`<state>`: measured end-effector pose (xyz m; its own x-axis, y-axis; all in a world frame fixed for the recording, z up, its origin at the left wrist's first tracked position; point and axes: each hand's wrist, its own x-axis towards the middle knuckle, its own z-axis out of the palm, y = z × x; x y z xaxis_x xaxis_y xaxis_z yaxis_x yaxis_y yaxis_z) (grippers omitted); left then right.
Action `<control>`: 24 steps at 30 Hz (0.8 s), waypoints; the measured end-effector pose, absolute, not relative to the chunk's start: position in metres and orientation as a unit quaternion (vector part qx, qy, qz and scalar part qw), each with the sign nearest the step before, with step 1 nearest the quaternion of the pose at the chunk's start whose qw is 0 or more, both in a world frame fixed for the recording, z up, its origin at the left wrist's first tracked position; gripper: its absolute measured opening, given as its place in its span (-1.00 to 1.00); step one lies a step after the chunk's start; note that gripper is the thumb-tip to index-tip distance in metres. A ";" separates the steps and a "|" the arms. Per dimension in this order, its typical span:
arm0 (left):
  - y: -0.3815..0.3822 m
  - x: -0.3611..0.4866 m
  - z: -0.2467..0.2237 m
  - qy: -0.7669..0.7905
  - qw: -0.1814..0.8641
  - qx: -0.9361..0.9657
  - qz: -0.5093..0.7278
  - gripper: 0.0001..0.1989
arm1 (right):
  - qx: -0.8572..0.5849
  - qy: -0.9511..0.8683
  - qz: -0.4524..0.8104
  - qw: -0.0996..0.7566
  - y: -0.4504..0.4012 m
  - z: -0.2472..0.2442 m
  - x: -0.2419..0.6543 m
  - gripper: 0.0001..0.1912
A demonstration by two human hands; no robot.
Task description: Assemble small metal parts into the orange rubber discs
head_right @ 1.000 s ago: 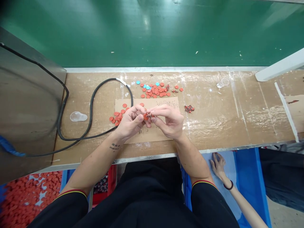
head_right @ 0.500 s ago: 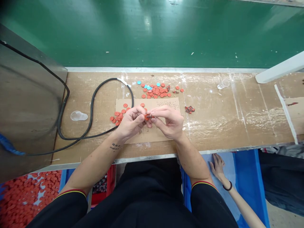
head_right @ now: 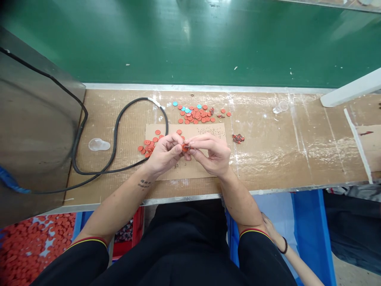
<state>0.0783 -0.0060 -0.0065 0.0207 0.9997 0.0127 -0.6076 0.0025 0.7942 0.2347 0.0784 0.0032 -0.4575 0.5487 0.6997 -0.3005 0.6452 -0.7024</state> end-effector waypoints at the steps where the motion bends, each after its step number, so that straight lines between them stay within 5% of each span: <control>1: -0.006 0.078 -0.007 0.306 0.639 0.320 0.629 -0.51 | -0.082 -0.748 0.412 0.514 0.078 0.003 0.235 -0.79; 14: -0.005 0.076 -0.005 0.324 0.616 0.347 0.629 -0.54 | -0.097 -0.758 0.392 0.513 0.080 0.001 0.236 -0.85; 24: -0.010 0.073 0.000 0.370 0.538 0.396 0.646 -0.65 | -0.061 -0.761 0.363 0.534 0.082 0.006 0.234 -0.64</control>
<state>0.0727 -0.0096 0.0004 -0.1077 0.9876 0.1147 -0.4015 -0.1487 0.9037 0.2340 0.0819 0.0062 -0.4220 0.4808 0.7686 -0.2952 0.7287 -0.6180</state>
